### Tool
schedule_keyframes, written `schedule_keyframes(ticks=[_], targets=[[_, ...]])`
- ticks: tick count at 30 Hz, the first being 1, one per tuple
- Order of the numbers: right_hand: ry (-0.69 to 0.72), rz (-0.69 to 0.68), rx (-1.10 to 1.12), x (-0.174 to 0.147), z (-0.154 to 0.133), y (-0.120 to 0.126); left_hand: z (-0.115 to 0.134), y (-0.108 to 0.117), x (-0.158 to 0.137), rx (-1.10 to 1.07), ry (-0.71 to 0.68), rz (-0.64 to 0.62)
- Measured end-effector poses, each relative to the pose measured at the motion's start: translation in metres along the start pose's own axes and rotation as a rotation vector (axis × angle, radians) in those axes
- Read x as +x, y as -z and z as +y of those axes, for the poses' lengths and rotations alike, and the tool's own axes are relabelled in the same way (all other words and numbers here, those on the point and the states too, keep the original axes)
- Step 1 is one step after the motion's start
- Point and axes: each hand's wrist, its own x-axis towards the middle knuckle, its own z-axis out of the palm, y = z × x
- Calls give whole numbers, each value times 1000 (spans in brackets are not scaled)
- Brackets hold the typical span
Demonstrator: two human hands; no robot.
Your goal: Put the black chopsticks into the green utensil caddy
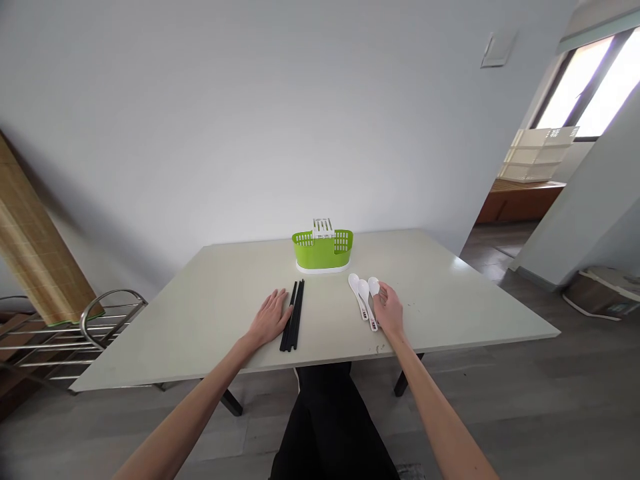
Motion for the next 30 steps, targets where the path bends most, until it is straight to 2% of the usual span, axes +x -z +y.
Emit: schedule_keyframes(ticks=[7,21,25,30], targets=[[-14,5,-8,2,0,0,2,6,0,-38,25,-1],[-48,30,52,0,-6,4,14,21,2,-155,-5,83],[-68,25,45,-4,-13,7,8,39,6,-103,32,15],[-68,26,7,-14,-22,14,-5,73,16,72,124,-131]])
